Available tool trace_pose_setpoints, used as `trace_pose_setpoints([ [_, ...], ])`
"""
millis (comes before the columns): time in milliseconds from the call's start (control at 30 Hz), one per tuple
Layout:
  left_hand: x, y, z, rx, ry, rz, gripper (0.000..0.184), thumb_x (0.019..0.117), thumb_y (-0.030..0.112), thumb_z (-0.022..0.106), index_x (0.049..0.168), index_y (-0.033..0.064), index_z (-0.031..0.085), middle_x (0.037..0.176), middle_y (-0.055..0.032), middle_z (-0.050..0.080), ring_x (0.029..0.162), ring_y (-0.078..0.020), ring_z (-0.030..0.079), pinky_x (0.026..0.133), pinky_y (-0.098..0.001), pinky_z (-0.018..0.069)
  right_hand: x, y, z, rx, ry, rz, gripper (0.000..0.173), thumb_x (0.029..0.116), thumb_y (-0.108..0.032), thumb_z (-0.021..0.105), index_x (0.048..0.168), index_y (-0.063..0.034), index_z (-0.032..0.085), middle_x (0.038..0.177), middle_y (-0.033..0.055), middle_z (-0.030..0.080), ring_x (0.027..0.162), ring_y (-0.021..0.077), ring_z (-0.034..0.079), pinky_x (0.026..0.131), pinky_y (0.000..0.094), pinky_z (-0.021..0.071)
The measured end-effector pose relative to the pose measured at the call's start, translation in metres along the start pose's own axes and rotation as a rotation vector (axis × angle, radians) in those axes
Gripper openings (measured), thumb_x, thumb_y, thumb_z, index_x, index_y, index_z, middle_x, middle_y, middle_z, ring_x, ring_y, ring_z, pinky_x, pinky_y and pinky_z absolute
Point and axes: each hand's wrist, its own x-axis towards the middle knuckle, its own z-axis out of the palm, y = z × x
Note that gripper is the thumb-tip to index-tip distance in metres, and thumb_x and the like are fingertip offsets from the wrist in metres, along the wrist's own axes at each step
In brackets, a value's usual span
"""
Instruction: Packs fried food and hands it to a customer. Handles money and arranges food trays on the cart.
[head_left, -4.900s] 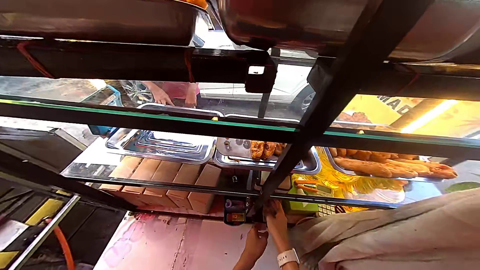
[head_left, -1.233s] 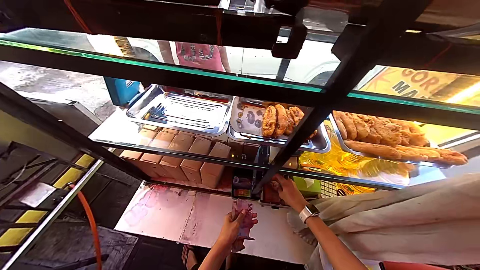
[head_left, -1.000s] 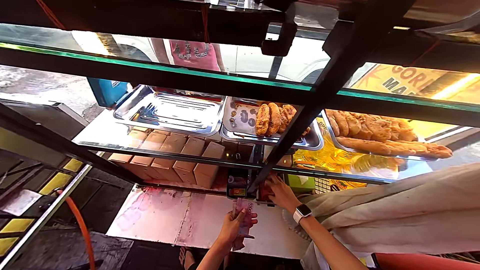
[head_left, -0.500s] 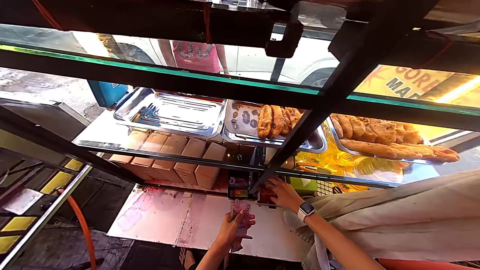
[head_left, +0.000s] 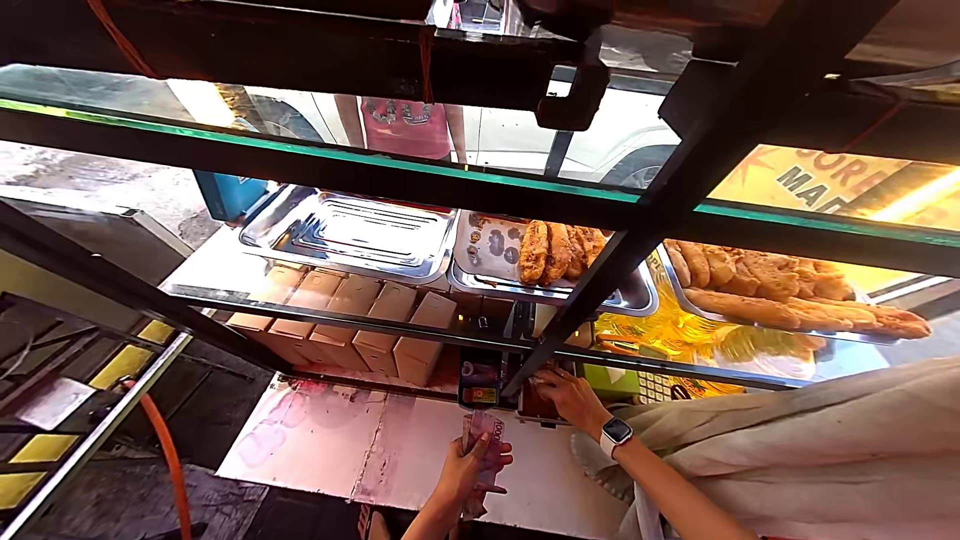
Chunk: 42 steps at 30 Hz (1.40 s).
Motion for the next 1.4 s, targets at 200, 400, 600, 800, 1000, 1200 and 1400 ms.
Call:
trace_pose_setpoints([
  [200,0.000,-0.005,0.000,-0.004,0.015,-0.025,0.026,0.1109,0.015,0.043,0.121,-0.0057,0.056,0.102,-0.0193,0.077,0.090,-0.0301,0.078,0.080,-0.0421,0.0651,0.014,-0.013,-0.022,0.147,-0.356,0.316,0.035,0.0976,-0.018,0.060,0.129,-0.0082,0.070,0.155,0.0100,0.051,0.141,0.0295,0.049,0.111,0.0475,0.0464],
  [400,-0.002,-0.009,0.006,-0.012,0.006,-0.051,0.025,0.1106,0.014,0.044,0.121,-0.0056,0.055,0.101,-0.0197,0.077,0.089,-0.0305,0.078,0.080,-0.0426,0.0651,0.020,-0.009,-0.022,0.182,-0.378,0.344,0.029,0.1014,-0.015,0.058,0.125,-0.0068,0.073,0.157,0.0115,0.048,0.146,0.0298,0.044,0.119,0.0443,0.0381],
  [600,-0.001,-0.012,0.008,0.000,-0.009,-0.060,0.025,0.1106,0.015,0.044,0.122,-0.0053,0.055,0.102,-0.0198,0.077,0.089,-0.0301,0.078,0.080,-0.0419,0.0652,0.017,0.002,-0.017,0.262,-0.314,0.289,0.037,0.1089,-0.024,0.043,0.125,-0.0059,0.072,0.155,0.0129,0.050,0.144,0.0288,0.047,0.119,0.0429,0.0376],
  [800,0.002,-0.007,0.025,0.014,-0.073,-0.134,0.031,0.1126,0.020,0.038,0.126,-0.0028,0.054,0.104,-0.0183,0.077,0.091,-0.0311,0.077,0.076,-0.0446,0.0651,0.002,-0.021,-0.030,0.093,-0.156,0.270,0.043,0.1081,-0.034,0.039,0.136,-0.0226,0.069,0.158,0.0082,0.049,0.147,0.0277,0.045,0.123,0.0503,0.0304],
  [1000,0.015,-0.007,0.051,0.076,-0.188,-0.187,0.037,0.1137,0.021,0.031,0.129,-0.0010,0.057,0.101,-0.0163,0.077,0.088,-0.0288,0.077,0.074,-0.0439,0.0648,-0.038,-0.045,-0.026,-0.035,0.213,0.240,0.036,0.1055,-0.044,0.046,0.134,-0.0422,0.068,0.162,0.0086,0.042,0.150,0.0370,0.038,0.115,0.0767,0.0239],
  [1200,0.023,-0.015,0.066,0.161,-0.224,-0.228,0.037,0.1134,0.021,0.032,0.126,0.0001,0.059,0.101,-0.0144,0.077,0.087,-0.0262,0.077,0.072,-0.0417,0.0643,-0.067,-0.046,-0.028,0.227,0.376,0.147,0.036,0.1078,-0.034,0.047,0.138,-0.0348,0.067,0.165,0.0079,0.039,0.153,0.0249,0.034,0.126,0.0569,0.0267],
  [1400,0.037,-0.019,0.072,0.310,-0.176,-0.171,0.031,0.1117,0.020,0.039,0.123,-0.0016,0.058,0.100,-0.0126,0.071,0.083,-0.0226,0.073,0.072,-0.0426,0.0627,-0.071,-0.080,-0.046,1.248,0.843,0.864,0.033,0.1038,-0.016,0.046,0.120,0.0062,0.064,0.112,0.0105,0.072,0.103,0.0124,0.070,0.091,0.0307,0.0588],
])
